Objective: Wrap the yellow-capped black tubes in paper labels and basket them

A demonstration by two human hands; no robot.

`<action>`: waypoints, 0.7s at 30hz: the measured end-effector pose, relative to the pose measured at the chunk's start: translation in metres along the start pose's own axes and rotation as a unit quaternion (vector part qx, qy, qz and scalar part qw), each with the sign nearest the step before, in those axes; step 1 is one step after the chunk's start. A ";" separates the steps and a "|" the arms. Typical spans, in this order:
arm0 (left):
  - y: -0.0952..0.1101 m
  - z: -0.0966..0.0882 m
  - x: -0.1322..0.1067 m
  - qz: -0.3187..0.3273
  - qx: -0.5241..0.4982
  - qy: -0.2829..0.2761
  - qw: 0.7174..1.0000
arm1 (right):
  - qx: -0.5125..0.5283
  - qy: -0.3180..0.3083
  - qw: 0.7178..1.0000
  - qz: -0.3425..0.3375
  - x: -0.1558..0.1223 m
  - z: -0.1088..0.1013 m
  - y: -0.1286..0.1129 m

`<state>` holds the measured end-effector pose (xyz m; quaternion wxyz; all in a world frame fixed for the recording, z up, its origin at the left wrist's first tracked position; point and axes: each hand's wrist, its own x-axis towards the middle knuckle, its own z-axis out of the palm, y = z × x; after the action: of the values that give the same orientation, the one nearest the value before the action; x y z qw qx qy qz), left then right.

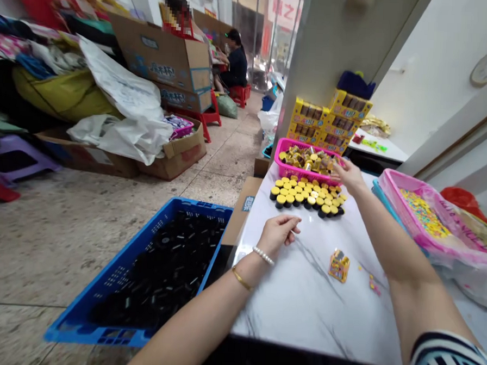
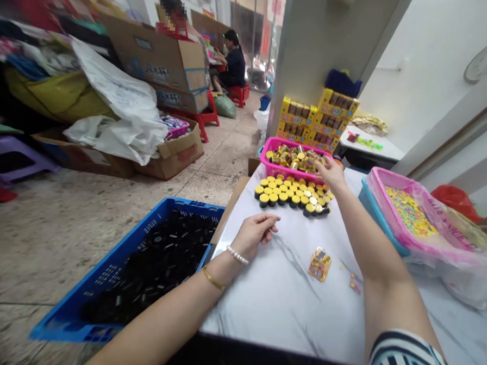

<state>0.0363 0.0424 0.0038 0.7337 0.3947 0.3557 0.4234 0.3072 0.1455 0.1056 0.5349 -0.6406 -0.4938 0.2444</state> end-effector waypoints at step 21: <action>-0.012 0.020 -0.014 -0.008 0.137 -0.065 0.988 | -0.347 0.001 0.909 -0.231 -0.263 -0.065 0.110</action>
<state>0.0523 0.0204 0.0047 0.6976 0.5155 0.3654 0.3378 0.2993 -0.1117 -0.0324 0.3206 -0.6541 -0.6811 -0.0737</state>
